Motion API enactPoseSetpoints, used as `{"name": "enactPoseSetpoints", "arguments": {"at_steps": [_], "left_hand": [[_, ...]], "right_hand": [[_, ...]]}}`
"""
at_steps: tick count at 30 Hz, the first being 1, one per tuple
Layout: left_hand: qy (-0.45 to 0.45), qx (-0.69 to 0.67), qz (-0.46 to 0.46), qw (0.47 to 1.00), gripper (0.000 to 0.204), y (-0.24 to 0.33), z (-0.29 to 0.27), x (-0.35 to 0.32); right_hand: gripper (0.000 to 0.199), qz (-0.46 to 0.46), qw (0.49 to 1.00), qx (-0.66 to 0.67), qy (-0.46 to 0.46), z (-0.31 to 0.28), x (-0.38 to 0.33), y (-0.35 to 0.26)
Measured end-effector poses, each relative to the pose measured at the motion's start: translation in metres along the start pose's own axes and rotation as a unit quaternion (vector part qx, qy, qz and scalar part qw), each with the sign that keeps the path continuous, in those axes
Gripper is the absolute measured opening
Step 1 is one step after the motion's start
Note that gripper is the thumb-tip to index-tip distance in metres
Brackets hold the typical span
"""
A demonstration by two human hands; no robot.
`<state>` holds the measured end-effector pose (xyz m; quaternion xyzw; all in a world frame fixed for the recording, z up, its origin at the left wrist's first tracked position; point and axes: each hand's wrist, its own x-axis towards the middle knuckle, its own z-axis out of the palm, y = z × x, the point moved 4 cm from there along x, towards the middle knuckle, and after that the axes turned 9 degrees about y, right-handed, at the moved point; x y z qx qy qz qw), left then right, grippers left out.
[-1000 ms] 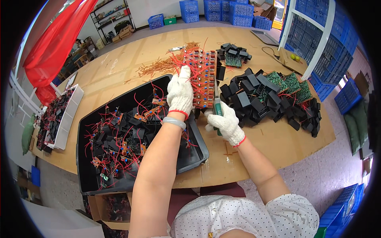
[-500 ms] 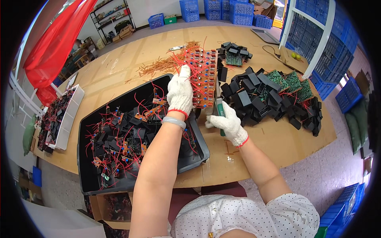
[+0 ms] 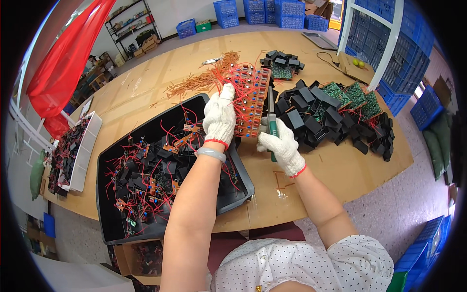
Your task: The person trims wires from circuit boards using pliers and snaps the circuit boards apart by hand, placing the pieces into a tray.
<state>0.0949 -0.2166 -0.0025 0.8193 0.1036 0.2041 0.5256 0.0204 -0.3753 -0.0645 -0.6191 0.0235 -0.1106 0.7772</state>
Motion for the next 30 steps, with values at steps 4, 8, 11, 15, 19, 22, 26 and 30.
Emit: {"name": "enactPoseSetpoints", "arguments": {"at_steps": [4, 8, 11, 15, 19, 22, 26, 30], "left_hand": [[-0.020, 0.023, 0.040, 0.999, 0.062, 0.002, 0.004, -0.002], [-0.050, 0.030, 0.043, 0.997, 0.063, 0.002, 0.007, 0.001], [-0.074, -0.007, 0.028, 0.997, 0.059, -0.003, 0.011, 0.005], [-0.116, -0.114, -0.017, 0.986, 0.048, -0.010, 0.016, 0.010], [-0.157, -0.177, -0.053, 0.970, 0.046, -0.008, 0.020, 0.009], [-0.170, -0.189, -0.057, 0.966, 0.048, -0.005, 0.017, 0.006], [-0.090, -0.051, -0.010, 0.995, 0.059, 0.002, 0.013, -0.004], [-0.036, 0.092, 0.052, 0.994, 0.059, 0.009, 0.012, -0.009]], "right_hand": [[0.042, -0.027, 0.999, -0.039, 0.021, 0.001, 0.002, -0.002], [0.038, -0.013, 1.000, -0.013, 0.002, 0.001, 0.000, 0.000], [0.036, -0.005, 1.000, -0.001, -0.024, 0.001, -0.001, -0.003], [0.034, -0.006, 0.997, 0.014, -0.074, -0.002, 0.002, -0.004], [0.033, 0.011, 0.987, 0.098, -0.127, -0.009, 0.007, 0.005], [0.034, 0.021, 0.981, 0.118, -0.152, -0.003, 0.006, 0.004], [0.036, 0.021, 0.990, 0.120, -0.070, 0.005, 0.002, 0.003], [0.038, 0.010, 0.999, 0.033, 0.004, 0.003, 0.003, 0.007]]}}
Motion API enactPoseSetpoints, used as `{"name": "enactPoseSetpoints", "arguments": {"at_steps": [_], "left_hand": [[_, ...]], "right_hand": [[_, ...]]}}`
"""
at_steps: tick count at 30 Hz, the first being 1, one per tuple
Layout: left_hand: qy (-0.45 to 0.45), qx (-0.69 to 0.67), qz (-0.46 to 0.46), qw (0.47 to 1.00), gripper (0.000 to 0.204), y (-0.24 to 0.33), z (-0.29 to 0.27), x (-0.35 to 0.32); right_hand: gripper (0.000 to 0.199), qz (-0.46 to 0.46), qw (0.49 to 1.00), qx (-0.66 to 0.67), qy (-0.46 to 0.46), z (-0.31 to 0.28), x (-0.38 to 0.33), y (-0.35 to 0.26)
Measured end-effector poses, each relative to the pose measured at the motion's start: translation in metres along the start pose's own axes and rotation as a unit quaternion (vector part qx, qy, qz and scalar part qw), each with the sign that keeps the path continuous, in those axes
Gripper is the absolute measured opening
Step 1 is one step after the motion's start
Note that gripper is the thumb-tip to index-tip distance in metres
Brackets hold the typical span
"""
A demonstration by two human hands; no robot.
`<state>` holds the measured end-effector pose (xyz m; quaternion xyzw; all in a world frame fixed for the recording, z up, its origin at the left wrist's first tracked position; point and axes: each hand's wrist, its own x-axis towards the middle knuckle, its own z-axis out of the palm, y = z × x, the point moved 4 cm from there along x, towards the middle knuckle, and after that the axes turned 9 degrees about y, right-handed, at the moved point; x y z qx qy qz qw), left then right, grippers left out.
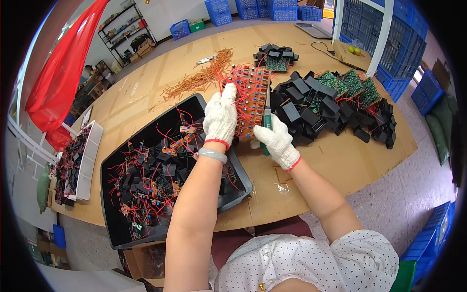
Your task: The person trims wires from circuit boards using pliers and snaps the circuit boards apart by hand, placing the pieces into a tray.
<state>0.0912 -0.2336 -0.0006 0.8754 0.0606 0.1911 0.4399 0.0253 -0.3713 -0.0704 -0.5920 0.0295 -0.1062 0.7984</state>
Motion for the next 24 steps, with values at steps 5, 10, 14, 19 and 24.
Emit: {"name": "enactPoseSetpoints", "arguments": {"at_steps": [5, 10, 14, 19, 24], "left_hand": [[-0.019, -0.036, -0.028, 0.999, 0.062, -0.001, -0.003, 0.001], [-0.101, -0.185, -0.080, 0.974, 0.055, -0.008, 0.004, 0.008], [-0.117, -0.236, -0.091, 0.960, 0.048, -0.018, 0.008, 0.015], [-0.079, -0.200, -0.086, 0.973, 0.065, -0.017, 0.009, 0.012], [-0.079, -0.110, -0.039, 0.990, 0.065, -0.012, 0.008, 0.004]], "right_hand": [[0.039, 0.007, 1.000, 0.003, -0.023, -0.001, -0.002, -0.001], [0.040, 0.020, 0.981, 0.119, -0.154, -0.009, 0.004, 0.005], [0.040, 0.047, 0.943, 0.255, -0.207, -0.004, 0.000, 0.004], [0.038, 0.015, 0.975, 0.197, -0.102, -0.015, 0.005, -0.007], [0.035, -0.013, 0.998, 0.056, -0.034, -0.012, 0.001, -0.016]]}}
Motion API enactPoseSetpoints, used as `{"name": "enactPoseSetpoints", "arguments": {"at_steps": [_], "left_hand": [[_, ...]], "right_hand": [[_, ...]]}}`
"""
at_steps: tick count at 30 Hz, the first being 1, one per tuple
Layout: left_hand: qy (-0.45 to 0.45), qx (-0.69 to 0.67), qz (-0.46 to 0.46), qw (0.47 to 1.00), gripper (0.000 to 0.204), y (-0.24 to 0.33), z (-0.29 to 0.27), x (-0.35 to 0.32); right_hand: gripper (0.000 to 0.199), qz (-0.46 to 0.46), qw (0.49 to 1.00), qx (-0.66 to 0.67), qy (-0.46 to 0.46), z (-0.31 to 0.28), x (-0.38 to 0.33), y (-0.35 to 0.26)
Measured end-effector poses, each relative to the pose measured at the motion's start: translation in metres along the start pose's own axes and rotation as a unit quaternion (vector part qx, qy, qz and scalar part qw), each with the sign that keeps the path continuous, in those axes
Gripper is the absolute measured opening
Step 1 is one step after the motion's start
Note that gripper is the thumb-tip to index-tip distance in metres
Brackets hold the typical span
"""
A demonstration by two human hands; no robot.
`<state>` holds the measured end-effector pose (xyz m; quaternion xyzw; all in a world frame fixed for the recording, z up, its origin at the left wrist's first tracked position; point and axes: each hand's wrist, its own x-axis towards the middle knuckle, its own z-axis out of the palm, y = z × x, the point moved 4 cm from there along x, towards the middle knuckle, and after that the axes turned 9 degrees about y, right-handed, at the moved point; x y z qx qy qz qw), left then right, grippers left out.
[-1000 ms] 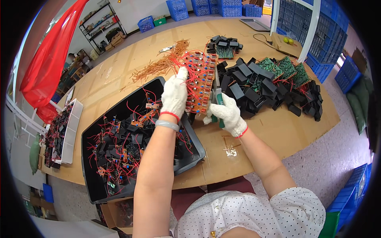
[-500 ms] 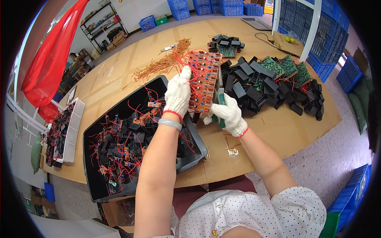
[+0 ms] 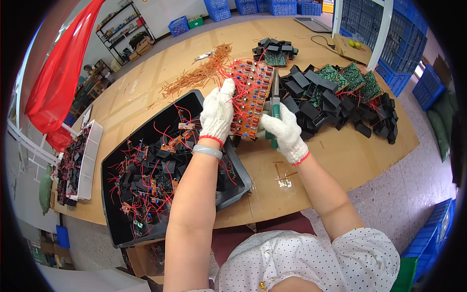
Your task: The person trims wires from circuit boards using pliers and snaps the circuit boards apart by hand, placing the pieces into a tray.
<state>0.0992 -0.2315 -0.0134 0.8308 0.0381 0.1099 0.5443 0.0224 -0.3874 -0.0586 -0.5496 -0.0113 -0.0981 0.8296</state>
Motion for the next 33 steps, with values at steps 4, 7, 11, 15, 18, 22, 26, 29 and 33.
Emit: {"name": "enactPoseSetpoints", "arguments": {"at_steps": [4, 7, 11, 15, 18, 22, 26, 29, 33], "left_hand": [[0.002, -0.006, 0.023, 1.000, 0.063, -0.002, 0.000, 0.002], [0.019, 0.025, 0.023, 0.999, 0.060, -0.002, -0.001, 0.002], [0.027, 0.054, 0.034, 0.998, 0.058, -0.001, -0.003, 0.002], [-0.014, -0.019, 0.042, 0.999, 0.059, -0.006, -0.001, 0.006], [-0.080, -0.133, 0.009, 0.988, 0.048, -0.006, 0.005, 0.008], [-0.106, -0.230, -0.039, 0.967, 0.050, -0.003, 0.011, 0.007], [-0.082, -0.354, -0.089, 0.927, 0.052, 0.000, 0.005, 0.005], [-0.011, -0.433, -0.111, 0.894, 0.051, 0.018, -0.007, 0.007], [0.108, -0.497, -0.116, 0.853, 0.052, 0.041, -0.045, 0.028]], "right_hand": [[0.033, -0.064, 0.995, -0.054, 0.056, 0.000, 0.003, 0.003], [0.032, -0.042, 0.994, -0.069, 0.074, 0.001, -0.002, 0.002], [0.031, -0.067, 0.984, -0.139, 0.082, -0.003, 0.002, 0.001], [0.033, 0.020, 0.997, -0.074, 0.022, -0.002, 0.000, -0.001], [0.035, 0.041, 0.990, 0.110, -0.083, -0.005, -0.001, 0.003], [0.040, 0.087, 0.932, 0.302, -0.180, -0.001, -0.001, -0.001], [0.045, 0.104, 0.931, 0.306, -0.171, 0.002, -0.007, -0.016], [0.050, 0.108, 0.976, 0.146, -0.123, -0.024, -0.006, -0.008], [0.054, 0.082, 0.954, -0.285, -0.047, -0.016, -0.022, -0.015]]}}
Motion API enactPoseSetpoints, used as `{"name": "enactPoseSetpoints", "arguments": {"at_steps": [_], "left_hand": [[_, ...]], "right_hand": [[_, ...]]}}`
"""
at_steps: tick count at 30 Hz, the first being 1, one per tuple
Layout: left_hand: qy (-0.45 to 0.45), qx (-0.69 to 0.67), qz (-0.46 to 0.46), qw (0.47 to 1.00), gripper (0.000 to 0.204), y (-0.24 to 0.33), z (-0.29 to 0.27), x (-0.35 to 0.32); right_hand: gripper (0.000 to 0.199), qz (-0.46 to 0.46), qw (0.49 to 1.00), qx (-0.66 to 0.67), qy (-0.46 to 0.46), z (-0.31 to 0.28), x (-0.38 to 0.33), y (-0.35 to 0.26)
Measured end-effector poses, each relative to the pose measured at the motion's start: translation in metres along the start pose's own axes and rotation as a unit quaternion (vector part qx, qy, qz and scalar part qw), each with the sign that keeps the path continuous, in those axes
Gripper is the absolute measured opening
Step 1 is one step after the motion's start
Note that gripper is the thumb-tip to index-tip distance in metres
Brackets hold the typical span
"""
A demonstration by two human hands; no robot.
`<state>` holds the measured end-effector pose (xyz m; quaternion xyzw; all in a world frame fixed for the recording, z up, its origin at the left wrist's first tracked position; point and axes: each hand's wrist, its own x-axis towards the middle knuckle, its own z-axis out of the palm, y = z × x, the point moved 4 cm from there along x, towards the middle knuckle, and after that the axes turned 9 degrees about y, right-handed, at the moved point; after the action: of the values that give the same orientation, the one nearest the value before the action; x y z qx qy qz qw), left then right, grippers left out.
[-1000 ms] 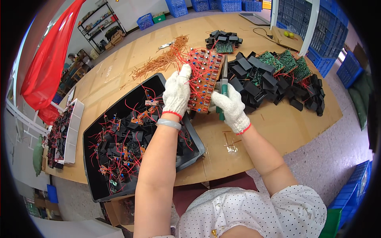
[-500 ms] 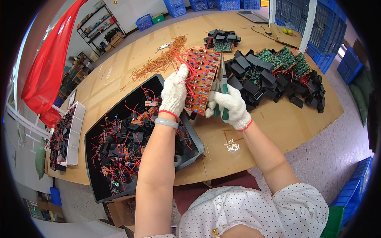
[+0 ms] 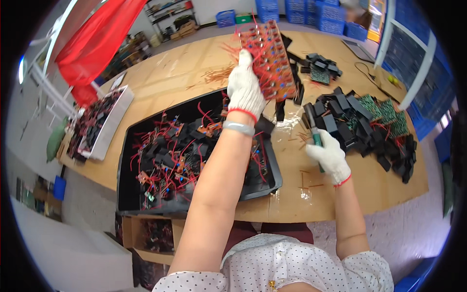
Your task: The person trims wires from circuit boards using pliers and snaps the circuit boards apart by hand, placing the pieces into a tray.
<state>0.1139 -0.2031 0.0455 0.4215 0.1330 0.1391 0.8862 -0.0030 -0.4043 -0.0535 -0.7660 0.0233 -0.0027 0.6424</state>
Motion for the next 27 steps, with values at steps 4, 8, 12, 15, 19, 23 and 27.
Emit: {"name": "enactPoseSetpoints", "arguments": {"at_steps": [4, 8, 12, 15, 19, 23, 27], "left_hand": [[0.008, -0.003, 0.064, 0.998, 0.052, 0.043, -0.012, 0.005], [0.033, 0.077, 0.165, 0.983, 0.053, 0.097, -0.057, 0.004], [0.089, 0.154, 0.230, 0.957, 0.053, 0.111, -0.132, 0.014], [0.154, 0.196, 0.258, 0.933, 0.054, 0.116, -0.163, 0.000], [0.220, 0.187, 0.275, 0.917, 0.054, 0.111, -0.189, -0.006], [0.233, 0.175, 0.283, 0.914, 0.055, 0.101, -0.189, -0.003], [0.204, 0.290, 0.261, 0.898, 0.057, 0.109, -0.183, -0.014]], "right_hand": [[0.053, -0.076, 0.904, -0.412, 0.082, 0.015, -0.002, -0.009], [0.050, -0.140, 0.822, -0.550, 0.053, 0.035, 0.006, -0.001], [0.046, -0.164, 0.786, -0.596, -0.002, 0.055, 0.005, -0.026], [0.043, -0.206, 0.836, -0.508, 0.017, 0.075, 0.018, -0.079], [0.049, -0.271, 0.955, -0.116, 0.044, 0.155, 0.053, -0.150], [0.052, -0.037, 0.990, 0.095, -0.097, 0.244, 0.092, -0.156], [0.056, -0.094, 0.995, 0.037, 0.022, 0.254, 0.090, -0.162]]}}
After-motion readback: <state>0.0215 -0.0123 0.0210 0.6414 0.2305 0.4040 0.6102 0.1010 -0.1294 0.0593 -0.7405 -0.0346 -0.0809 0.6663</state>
